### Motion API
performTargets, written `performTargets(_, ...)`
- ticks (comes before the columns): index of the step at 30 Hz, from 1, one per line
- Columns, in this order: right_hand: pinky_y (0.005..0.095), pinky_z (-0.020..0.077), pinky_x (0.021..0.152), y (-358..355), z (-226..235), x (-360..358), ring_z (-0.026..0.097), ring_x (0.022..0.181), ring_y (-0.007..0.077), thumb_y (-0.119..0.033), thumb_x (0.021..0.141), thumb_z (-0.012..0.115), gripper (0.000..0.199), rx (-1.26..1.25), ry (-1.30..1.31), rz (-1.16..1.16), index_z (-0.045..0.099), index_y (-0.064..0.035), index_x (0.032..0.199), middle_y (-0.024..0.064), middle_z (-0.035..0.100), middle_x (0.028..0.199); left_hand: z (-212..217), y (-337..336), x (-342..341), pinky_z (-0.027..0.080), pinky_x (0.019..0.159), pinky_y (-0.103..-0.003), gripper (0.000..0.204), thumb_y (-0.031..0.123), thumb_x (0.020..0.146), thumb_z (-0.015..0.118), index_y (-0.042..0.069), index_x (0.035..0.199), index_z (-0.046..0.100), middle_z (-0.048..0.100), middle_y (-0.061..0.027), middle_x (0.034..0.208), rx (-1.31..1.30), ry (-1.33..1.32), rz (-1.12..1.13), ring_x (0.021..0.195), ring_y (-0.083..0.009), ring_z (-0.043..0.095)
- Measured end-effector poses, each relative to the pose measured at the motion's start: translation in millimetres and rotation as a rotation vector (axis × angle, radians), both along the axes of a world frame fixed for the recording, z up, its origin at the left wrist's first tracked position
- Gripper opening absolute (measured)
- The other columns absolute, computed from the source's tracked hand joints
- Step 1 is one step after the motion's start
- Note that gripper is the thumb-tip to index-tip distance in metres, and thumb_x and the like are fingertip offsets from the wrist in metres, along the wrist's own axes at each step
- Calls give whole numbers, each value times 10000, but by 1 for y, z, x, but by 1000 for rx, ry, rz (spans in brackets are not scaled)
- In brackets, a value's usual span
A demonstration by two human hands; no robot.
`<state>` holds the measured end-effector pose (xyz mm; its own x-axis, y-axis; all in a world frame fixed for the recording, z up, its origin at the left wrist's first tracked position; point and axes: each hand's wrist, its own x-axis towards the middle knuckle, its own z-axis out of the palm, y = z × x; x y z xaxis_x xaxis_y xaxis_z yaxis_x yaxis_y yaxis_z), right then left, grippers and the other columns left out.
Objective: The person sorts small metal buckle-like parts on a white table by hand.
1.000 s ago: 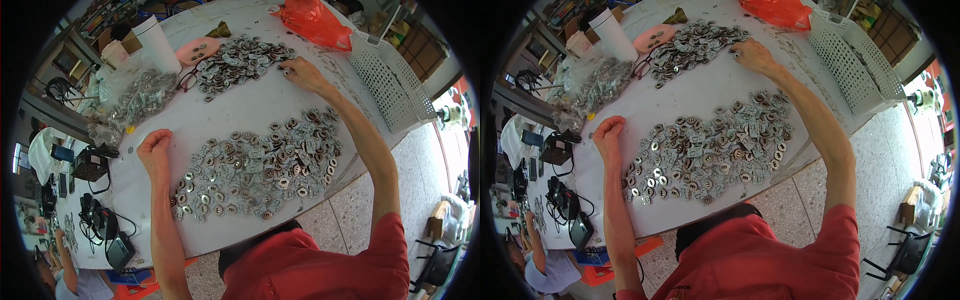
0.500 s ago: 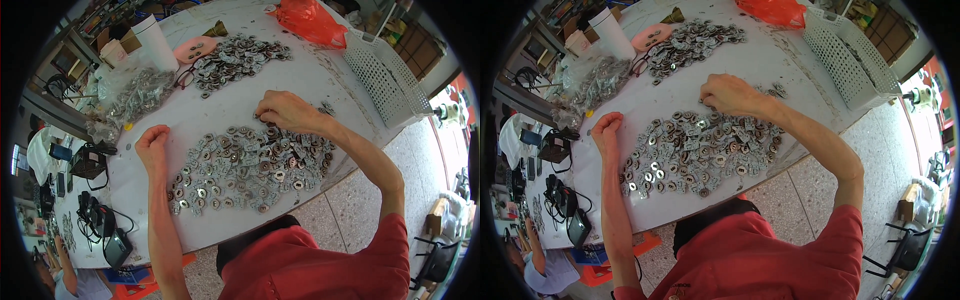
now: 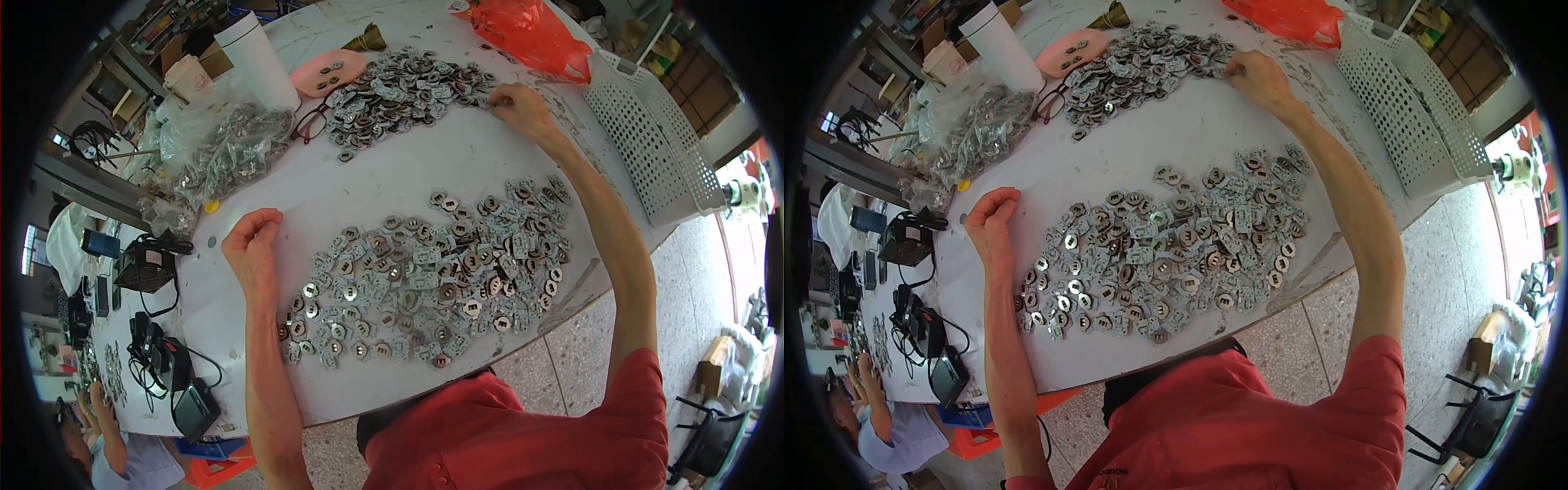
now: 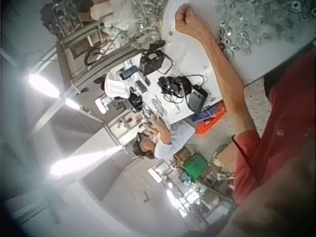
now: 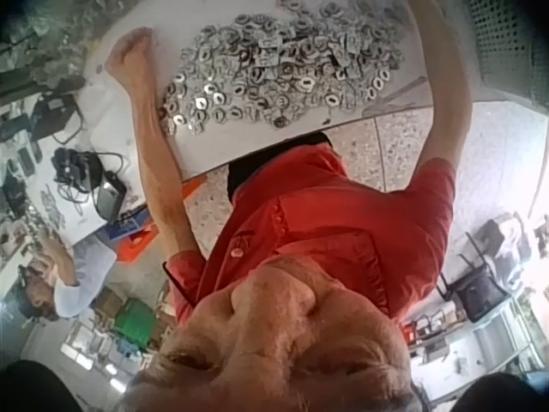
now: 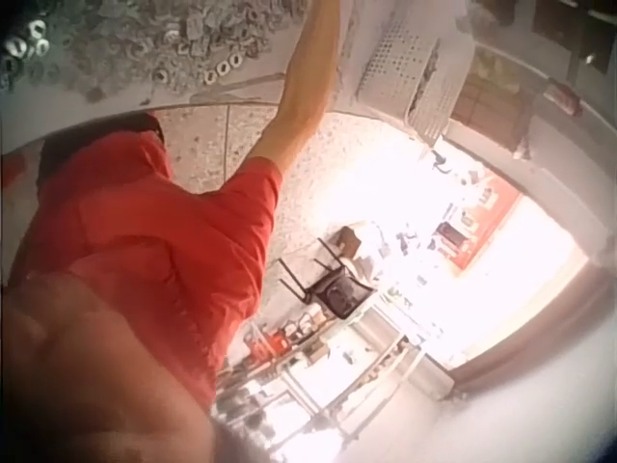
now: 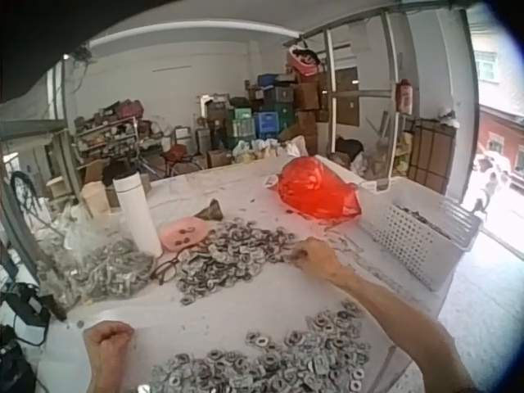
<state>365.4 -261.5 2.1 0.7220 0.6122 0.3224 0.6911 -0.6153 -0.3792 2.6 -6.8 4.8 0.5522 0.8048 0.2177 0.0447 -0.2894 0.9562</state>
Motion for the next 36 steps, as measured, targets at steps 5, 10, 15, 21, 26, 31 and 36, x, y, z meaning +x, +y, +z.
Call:
performTargets(5,338,471,797,-15,8,-14,593,883,254,-133,712,642,245,152,193,105,646,-59,946,158,604,1028,0,0,0,400,711,-210,156,-28,731,546,-25,831,664,630,-26,763,3,3,-6,732,-93,545)
performTargets(10,353,471,781,-5,0,-34,595,865,264,-122,721,631,228,181,42,150,650,-59,940,149,613,932,0,0,0,398,710,-209,148,-30,737,551,-24,831,665,630,-27,770,11,6,-7,728,-91,542)
performTargets(15,383,468,766,-5,-10,-33,594,828,292,-85,743,604,230,183,-94,179,661,-84,966,158,601,864,1,0,1,404,717,-214,153,-35,738,550,-24,840,664,636,-31,782,14,-1,-6,738,-93,546)
performTargets(21,281,480,611,-17,13,-47,568,702,135,-73,824,551,154,300,193,110,646,-15,929,64,613,778,1,-1,1,402,720,-218,159,-38,738,547,-22,843,665,636,-30,779,16,10,-9,737,-94,546)
performTargets(26,244,485,574,-24,59,-92,543,690,80,-119,787,581,166,171,652,306,663,-21,893,6,607,740,5,-3,1,404,721,-220,158,-39,737,549,-21,842,666,638,-32,783,20,32,1,741,-95,548)
performTargets(31,269,485,683,-19,71,-126,589,737,132,-162,770,601,199,-9,650,675,661,-21,897,54,650,778,3,-2,0,404,725,-219,158,-37,739,548,-18,841,667,639,-32,783,20,38,7,749,-96,550)
performTargets(36,351,476,795,-13,19,-55,606,833,256,-158,762,603,288,199,102,183,628,-32,1021,131,637,970,3,-2,1,407,733,-221,156,-35,741,551,-19,845,666,639,-34,781,24,41,2,753,-99,554)
